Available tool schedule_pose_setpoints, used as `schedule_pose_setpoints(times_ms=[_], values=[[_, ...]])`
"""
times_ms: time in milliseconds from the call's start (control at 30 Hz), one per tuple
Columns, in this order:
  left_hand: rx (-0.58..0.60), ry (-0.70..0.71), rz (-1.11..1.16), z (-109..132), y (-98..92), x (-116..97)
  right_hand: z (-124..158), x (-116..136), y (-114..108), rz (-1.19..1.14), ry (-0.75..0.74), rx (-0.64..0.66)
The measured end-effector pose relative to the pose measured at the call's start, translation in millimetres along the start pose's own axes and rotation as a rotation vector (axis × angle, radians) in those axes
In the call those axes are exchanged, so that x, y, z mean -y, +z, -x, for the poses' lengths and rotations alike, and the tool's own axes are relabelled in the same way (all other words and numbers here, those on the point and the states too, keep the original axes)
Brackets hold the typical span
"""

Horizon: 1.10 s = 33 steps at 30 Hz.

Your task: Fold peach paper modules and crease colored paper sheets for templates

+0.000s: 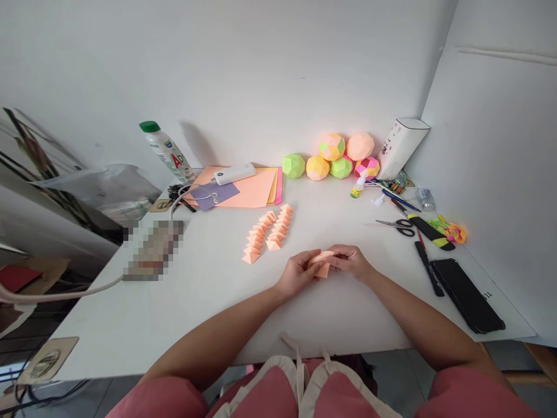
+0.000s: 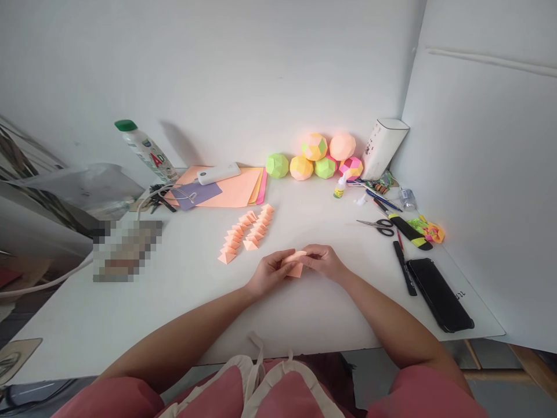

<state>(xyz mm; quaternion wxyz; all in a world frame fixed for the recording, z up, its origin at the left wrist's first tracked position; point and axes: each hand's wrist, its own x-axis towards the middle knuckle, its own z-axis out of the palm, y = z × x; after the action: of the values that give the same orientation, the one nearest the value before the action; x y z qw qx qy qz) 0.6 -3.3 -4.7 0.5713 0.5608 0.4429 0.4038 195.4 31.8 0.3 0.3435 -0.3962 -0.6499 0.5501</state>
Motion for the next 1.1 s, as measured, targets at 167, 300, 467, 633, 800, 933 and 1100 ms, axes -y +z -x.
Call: schedule_pose_setpoints(times_ms=[167, 300, 467, 633, 800, 933, 1100], values=[[0.069, -0.02, -0.009, 1, -0.8, -7, 1, 1, 3, -0.019, 0.0, -0.037], [0.079, -0.042, -0.027, 1, -1.3, -8, 1, -4, 3, -0.046, 0.032, -0.102], [0.07, -0.061, -0.043, 1, -1.9, -6, 0, -7, 3, -0.082, 0.069, -0.142], [0.077, -0.055, -0.051, 2, -1.7, -9, -1, -5, 3, -0.079, 0.057, -0.13], [0.078, -0.043, -0.05, 3, -1.4, -13, -1, -2, 4, -0.07, 0.041, -0.127], [0.078, -0.04, -0.054, 3, -1.6, -13, -1, 1, 4, -0.07, 0.045, -0.119], [0.082, -0.04, -0.062, 3, -1.5, -11, -1, 4, 3, -0.071, 0.044, -0.111]])
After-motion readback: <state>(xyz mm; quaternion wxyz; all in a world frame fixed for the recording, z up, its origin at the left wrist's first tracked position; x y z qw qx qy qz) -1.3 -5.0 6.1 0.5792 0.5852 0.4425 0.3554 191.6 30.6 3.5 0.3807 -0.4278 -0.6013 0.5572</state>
